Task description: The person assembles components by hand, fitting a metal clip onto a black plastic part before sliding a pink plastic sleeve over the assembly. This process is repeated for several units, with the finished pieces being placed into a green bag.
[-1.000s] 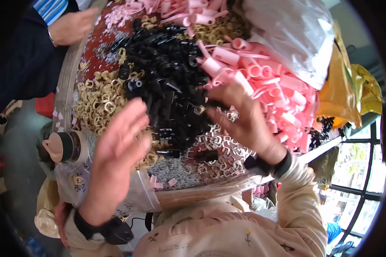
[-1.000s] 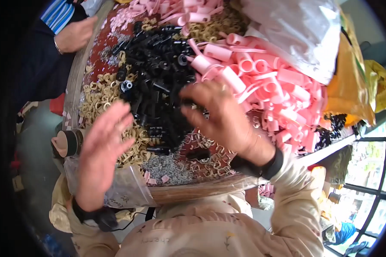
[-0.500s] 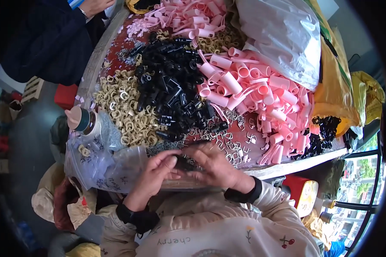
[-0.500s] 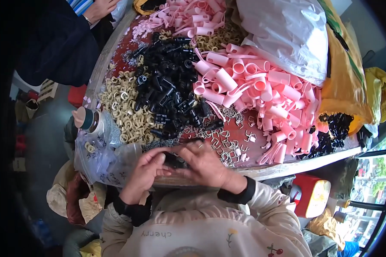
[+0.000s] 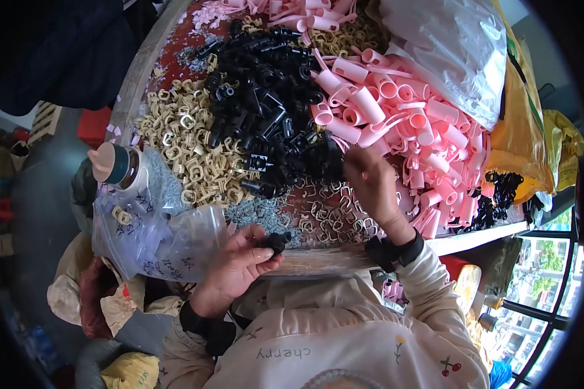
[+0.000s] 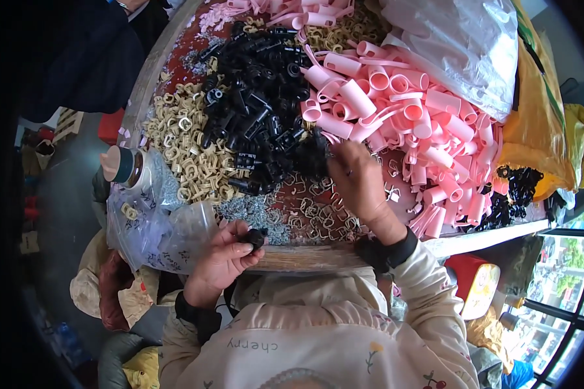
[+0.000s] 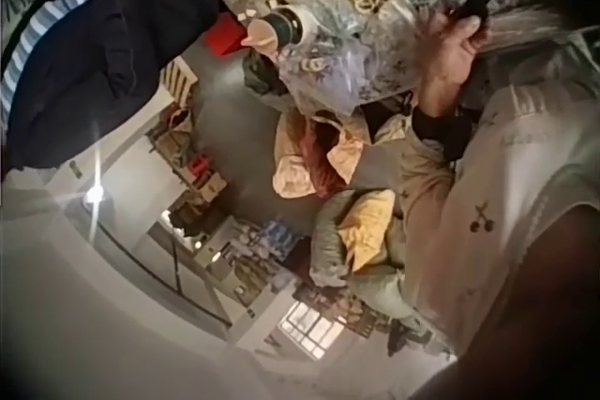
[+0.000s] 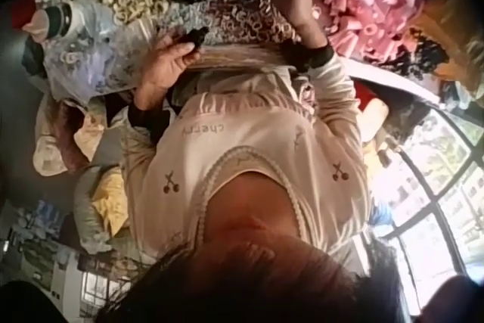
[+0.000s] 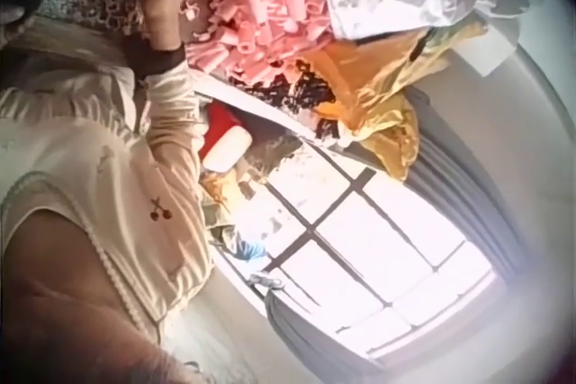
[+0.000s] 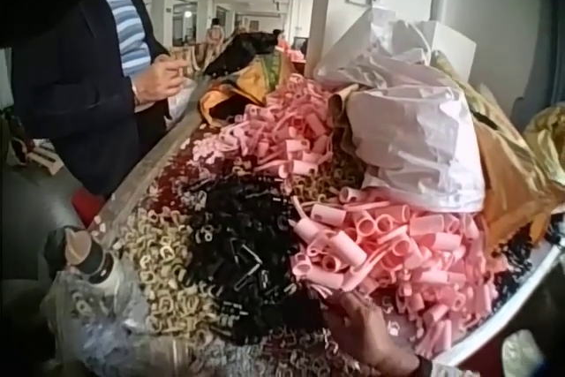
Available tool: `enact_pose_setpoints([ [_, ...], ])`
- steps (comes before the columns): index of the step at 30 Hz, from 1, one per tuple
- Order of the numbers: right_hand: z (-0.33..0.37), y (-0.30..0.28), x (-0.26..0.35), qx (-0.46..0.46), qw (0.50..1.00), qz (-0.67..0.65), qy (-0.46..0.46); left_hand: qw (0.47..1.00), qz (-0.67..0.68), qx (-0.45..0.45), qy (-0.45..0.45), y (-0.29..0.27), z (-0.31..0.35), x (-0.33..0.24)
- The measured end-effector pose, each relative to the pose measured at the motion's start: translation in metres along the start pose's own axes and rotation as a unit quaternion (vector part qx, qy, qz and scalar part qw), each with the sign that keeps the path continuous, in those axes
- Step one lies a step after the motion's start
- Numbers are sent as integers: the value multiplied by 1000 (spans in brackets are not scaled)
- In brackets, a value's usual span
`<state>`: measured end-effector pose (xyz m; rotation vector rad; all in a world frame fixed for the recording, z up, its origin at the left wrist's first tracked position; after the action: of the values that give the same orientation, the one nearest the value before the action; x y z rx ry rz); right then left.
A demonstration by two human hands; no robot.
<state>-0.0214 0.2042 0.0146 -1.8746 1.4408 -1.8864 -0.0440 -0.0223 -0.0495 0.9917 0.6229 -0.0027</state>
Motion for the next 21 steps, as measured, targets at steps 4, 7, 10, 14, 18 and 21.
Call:
enact_pose_setpoints([
  [4,16,17,25,38,995,22,-87,999,13,-40,8,-7,-2,-6],
  [7,40,43,31,122,985,68,-100,999,13,-38,-2,-6,-5,-11],
  [10,44,61,31,178,976,82,-91,999,14,-33,-17,-9,-5,-14],
  [14,45,75,30,206,973,94,-55,999,6,-20,-43,-12,-4,-15],
  [18,46,83,27,216,961,162,-53,999,-36,-21,-34,-13,-4,-16],
  [21,45,77,24,208,954,209,-49,996,-91,-11,-4,-6,-7,-19],
])
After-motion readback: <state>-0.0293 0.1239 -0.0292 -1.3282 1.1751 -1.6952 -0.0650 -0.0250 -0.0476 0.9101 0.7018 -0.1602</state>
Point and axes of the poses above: each hand's wrist, its own z-axis away from the middle knuckle, its own y-axis out of the palm, x = y × z, the point moved 7 cm from there along -z, towards the middle knuckle, and after that the axes turned 10 degrees about y, right-handed, at the moved point
